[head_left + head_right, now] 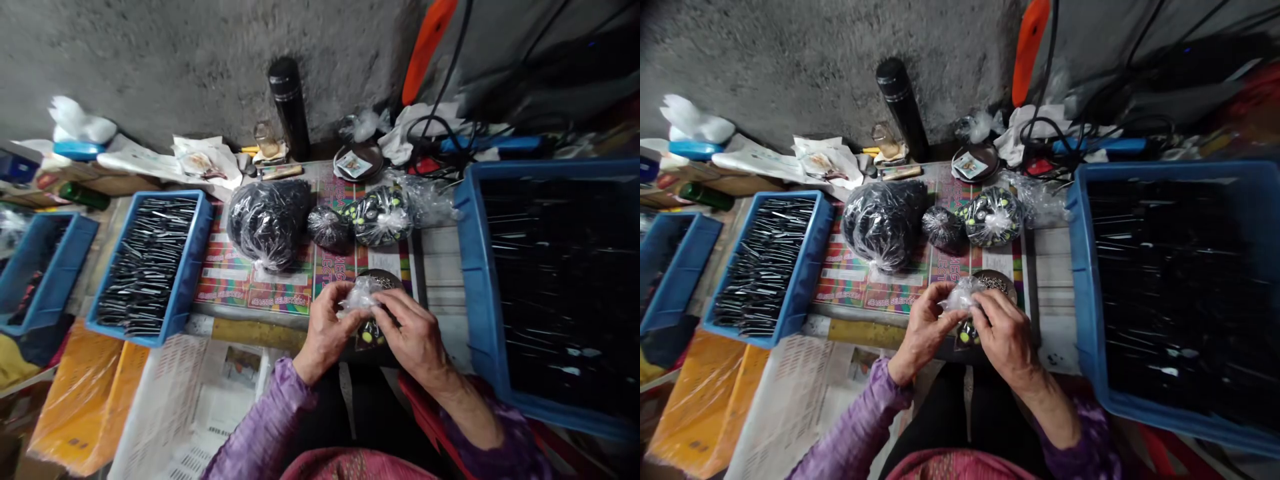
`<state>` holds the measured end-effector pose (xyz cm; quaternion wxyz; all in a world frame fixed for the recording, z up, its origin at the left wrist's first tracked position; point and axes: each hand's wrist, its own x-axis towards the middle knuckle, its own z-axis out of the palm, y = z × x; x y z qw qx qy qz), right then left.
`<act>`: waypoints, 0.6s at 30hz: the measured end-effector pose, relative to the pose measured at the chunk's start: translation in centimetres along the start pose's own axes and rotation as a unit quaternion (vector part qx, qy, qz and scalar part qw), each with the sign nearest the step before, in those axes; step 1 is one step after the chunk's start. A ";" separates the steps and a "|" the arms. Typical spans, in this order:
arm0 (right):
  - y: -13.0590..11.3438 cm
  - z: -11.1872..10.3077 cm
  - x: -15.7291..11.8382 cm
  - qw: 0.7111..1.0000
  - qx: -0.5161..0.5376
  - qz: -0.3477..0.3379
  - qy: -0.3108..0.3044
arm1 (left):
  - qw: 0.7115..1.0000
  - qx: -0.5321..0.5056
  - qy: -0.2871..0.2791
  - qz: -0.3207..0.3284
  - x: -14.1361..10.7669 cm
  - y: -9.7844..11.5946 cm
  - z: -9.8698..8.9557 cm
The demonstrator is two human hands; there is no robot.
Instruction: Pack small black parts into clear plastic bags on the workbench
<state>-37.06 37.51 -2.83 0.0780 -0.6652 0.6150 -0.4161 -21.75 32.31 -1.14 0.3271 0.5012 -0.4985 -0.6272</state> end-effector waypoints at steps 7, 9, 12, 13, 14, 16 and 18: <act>-0.4 0.2 -0.4 0.991 0.099 0.062 -0.059 | 0.999 0.022 0.034 -0.020 -0.5 -0.1 -0.4; -0.3 0.2 -0.6 0.987 0.122 0.081 -0.059 | 0.999 -0.016 0.036 -0.034 -0.6 -0.1 -0.5; -0.4 -0.1 -0.9 0.990 0.109 0.080 -0.038 | 0.996 -0.059 0.020 -0.068 -0.7 0.3 -0.6; -0.6 -0.3 -0.9 0.993 0.093 0.072 -0.028 | 0.995 -0.062 0.019 -0.075 -0.8 0.5 -0.7; -0.8 -0.4 -0.9 0.995 0.075 0.058 -0.020 | 0.995 -0.059 0.020 -0.077 -0.8 0.7 -0.7; -1.5 -0.6 -0.9 0.999 0.031 0.011 -0.008 | 0.997 -0.040 0.027 -0.066 -1.0 1.1 -0.7; -2.2 -0.5 -1.0 0.999 -0.016 -0.043 -0.007 | 0.998 -0.018 0.034 -0.046 -1.3 1.3 -0.5</act>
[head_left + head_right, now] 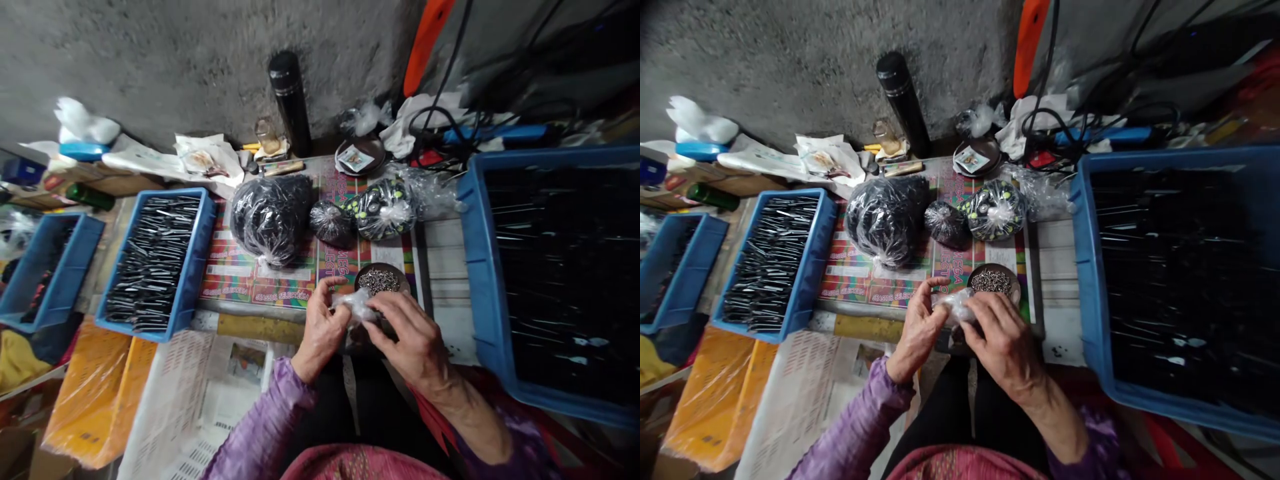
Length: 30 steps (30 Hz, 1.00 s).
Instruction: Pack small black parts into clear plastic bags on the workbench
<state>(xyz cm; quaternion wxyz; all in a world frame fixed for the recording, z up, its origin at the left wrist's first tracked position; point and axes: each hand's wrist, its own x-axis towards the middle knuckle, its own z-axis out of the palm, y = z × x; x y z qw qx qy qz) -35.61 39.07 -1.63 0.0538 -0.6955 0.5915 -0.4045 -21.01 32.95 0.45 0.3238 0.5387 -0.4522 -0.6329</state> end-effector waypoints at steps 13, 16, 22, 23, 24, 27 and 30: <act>-0.5 1.7 -1.5 0.997 0.025 0.077 0.016 | 0.995 -0.074 0.052 -0.029 -1.3 -1.1 -0.3; 0.1 1.4 -1.2 0.936 0.214 0.279 -0.006 | 0.992 -0.103 0.051 -0.053 -1.2 -0.9 -0.4; 1.2 0.8 -1.0 0.735 0.463 0.494 0.045 | 0.987 -0.152 -0.006 -0.056 -1.2 -1.7 -2.3; 1.2 0.7 -1.1 0.726 0.473 0.496 0.054 | 0.988 -0.144 -0.025 -0.053 -1.3 -1.7 -2.7; 1.2 0.6 -1.2 0.726 0.477 0.492 0.059 | 0.989 -0.131 -0.045 -0.050 -1.4 -1.7 -3.2; 0.8 0.3 -1.4 0.756 0.457 0.463 0.064 | 0.995 -0.026 -0.093 -0.012 -1.9 -1.4 -4.2; -0.2 -0.3 -1.4 0.791 0.446 0.416 0.042 | 0.984 0.106 -0.115 0.084 -2.6 -0.6 -5.0</act>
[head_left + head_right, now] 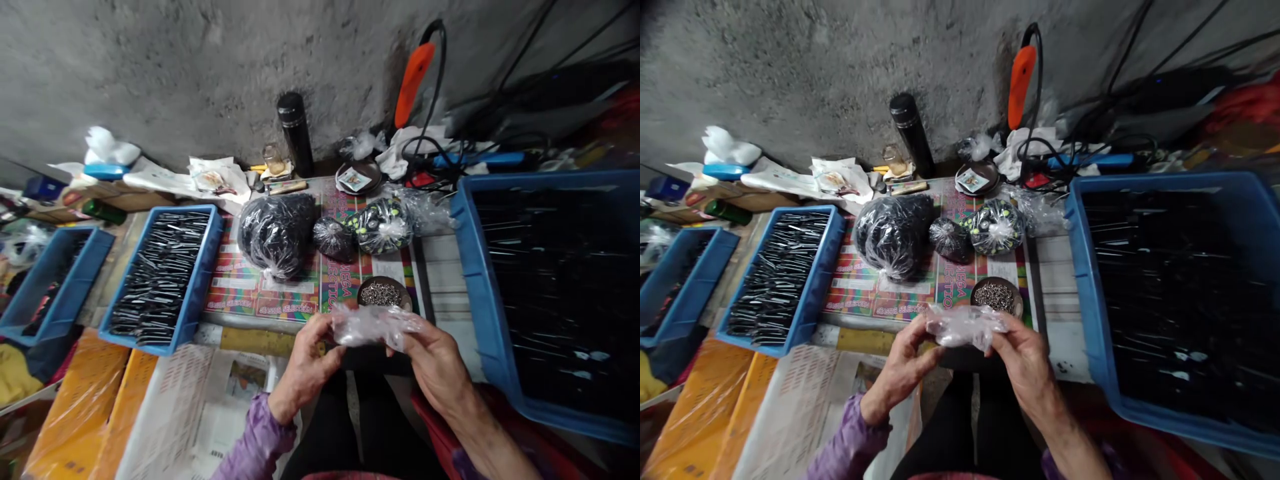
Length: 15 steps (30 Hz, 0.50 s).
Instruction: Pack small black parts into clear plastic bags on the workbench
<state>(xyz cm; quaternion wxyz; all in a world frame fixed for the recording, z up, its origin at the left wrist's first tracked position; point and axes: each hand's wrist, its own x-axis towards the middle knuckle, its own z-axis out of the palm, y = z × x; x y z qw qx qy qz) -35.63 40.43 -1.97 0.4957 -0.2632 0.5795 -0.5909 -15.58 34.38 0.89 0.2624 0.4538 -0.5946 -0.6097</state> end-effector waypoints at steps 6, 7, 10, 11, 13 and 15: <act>-3.2 2.0 -1.6 0.972 -0.132 -0.174 -0.083 | 0.999 -0.017 -0.039 0.030 -1.8 2.8 -1.4; -3.7 2.5 -1.8 0.962 -0.160 -0.206 -0.083 | 0.999 -0.022 -0.040 0.024 -2.1 3.3 -1.6; -4.5 3.4 -2.3 0.936 -0.197 -0.277 -0.088 | 0.999 -0.042 -0.013 0.021 -2.8 4.3 -1.8; -4.7 3.6 -2.4 0.932 -0.198 -0.290 -0.089 | 0.998 -0.054 0.001 0.021 -3.0 4.5 -1.8; -5.0 3.7 -2.6 0.930 -0.200 -0.296 -0.091 | 0.996 -0.083 0.021 0.017 -3.4 4.7 -1.7; -5.3 3.5 -2.8 0.931 -0.206 -0.288 -0.090 | 0.993 -0.114 0.030 0.010 -3.8 5.0 -1.8</act>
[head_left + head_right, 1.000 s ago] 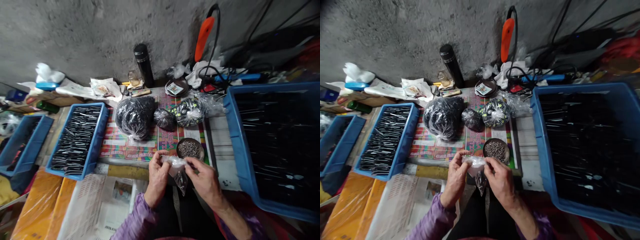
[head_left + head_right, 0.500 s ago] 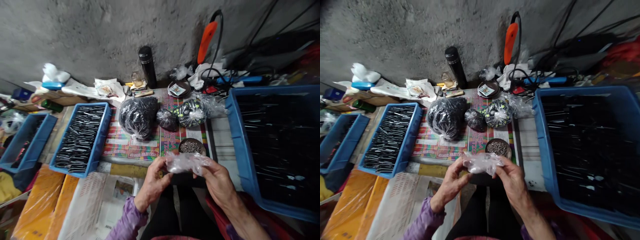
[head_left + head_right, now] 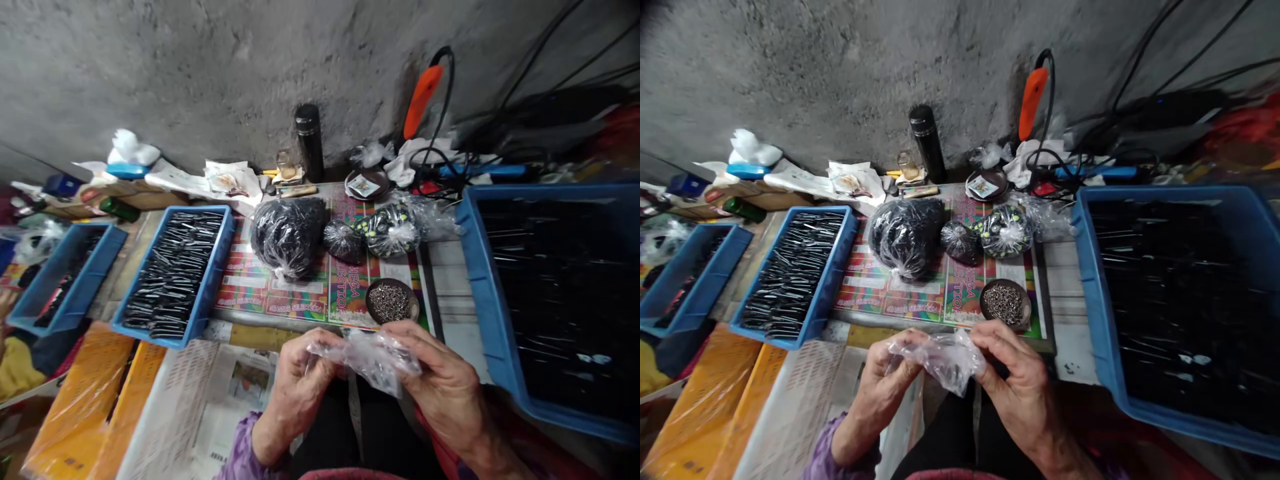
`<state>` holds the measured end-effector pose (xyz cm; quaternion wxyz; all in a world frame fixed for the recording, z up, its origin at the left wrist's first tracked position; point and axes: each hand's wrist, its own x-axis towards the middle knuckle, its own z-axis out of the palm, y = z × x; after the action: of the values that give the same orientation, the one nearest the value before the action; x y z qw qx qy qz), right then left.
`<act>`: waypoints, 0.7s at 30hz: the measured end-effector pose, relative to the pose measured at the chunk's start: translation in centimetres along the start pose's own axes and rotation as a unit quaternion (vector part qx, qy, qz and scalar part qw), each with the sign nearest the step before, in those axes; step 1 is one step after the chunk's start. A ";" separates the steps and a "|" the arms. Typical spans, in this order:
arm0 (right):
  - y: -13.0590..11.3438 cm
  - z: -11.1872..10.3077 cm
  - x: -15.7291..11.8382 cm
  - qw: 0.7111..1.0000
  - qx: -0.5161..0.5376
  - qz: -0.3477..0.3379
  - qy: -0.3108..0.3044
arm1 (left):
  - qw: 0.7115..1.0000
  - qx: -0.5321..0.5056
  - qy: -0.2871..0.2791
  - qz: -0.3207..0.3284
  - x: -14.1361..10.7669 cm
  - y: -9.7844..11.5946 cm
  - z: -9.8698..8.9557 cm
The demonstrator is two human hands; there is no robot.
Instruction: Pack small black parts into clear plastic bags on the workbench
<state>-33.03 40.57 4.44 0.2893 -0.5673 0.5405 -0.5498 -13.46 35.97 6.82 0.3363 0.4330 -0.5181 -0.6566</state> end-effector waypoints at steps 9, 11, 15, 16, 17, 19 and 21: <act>-2.0 -0.2 -0.8 0.987 0.043 0.153 -0.031 | 0.989 0.097 0.014 0.111 -0.3 2.0 0.1; -2.2 0.6 -0.4 0.984 0.023 0.176 -0.021 | 0.988 0.103 0.005 0.114 -0.4 2.1 0.1; -2.7 1.9 1.0 0.990 -0.020 0.135 -0.017 | 0.998 -0.010 -0.058 -0.011 -0.4 2.4 -0.2; -2.8 2.0 1.3 0.993 -0.031 0.111 -0.013 | 0.994 -0.054 -0.074 -0.061 -0.5 2.5 -0.3; -2.9 2.2 1.6 0.995 -0.040 0.089 -0.010 | 0.987 -0.092 -0.083 -0.107 -0.5 2.6 -0.4; -3.0 2.3 1.7 0.997 -0.050 0.058 -0.011 | 0.975 -0.127 -0.081 -0.164 -0.5 2.7 -0.5; -3.0 2.5 1.5 0.998 -0.046 0.046 -0.017 | 0.977 -0.114 -0.059 -0.169 -0.4 2.5 -0.4</act>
<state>-30.10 39.26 7.14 0.2974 -0.5635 0.5859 -0.5008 -12.92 35.54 9.32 0.2365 0.4333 -0.3778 -0.7833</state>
